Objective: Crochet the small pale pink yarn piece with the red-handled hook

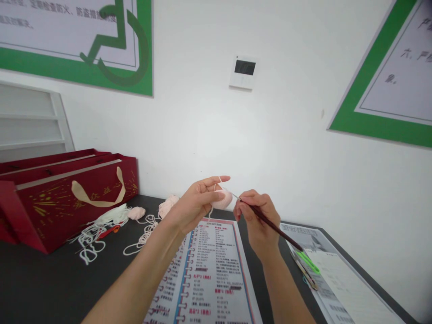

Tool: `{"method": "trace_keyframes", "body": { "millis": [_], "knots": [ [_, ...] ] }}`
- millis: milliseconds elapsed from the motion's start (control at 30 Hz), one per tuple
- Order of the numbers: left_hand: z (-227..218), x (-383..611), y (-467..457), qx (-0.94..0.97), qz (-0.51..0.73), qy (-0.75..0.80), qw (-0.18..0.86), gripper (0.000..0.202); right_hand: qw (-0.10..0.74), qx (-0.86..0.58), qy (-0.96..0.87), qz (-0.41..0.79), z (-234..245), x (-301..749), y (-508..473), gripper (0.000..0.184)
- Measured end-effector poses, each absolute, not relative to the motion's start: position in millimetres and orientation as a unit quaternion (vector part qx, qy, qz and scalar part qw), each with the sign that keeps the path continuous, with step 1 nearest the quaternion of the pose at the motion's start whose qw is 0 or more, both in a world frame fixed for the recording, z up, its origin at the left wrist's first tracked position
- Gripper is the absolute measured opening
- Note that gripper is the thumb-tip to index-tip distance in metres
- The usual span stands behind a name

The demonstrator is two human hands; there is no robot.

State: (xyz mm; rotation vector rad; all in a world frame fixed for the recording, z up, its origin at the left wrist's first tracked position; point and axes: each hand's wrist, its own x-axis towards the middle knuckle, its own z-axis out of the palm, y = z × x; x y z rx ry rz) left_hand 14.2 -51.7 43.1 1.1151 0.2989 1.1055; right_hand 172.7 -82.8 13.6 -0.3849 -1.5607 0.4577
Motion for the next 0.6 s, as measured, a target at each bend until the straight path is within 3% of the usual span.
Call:
{"method": "trace_keyframes", "body": {
  "millis": [600],
  "knots": [
    [43, -5, -40, 0.538, 0.345, 0.113, 0.761, 0.043, 0.604, -0.165, -0.698, 0.349, 26, 202, -92, 0.012]
  ]
}}
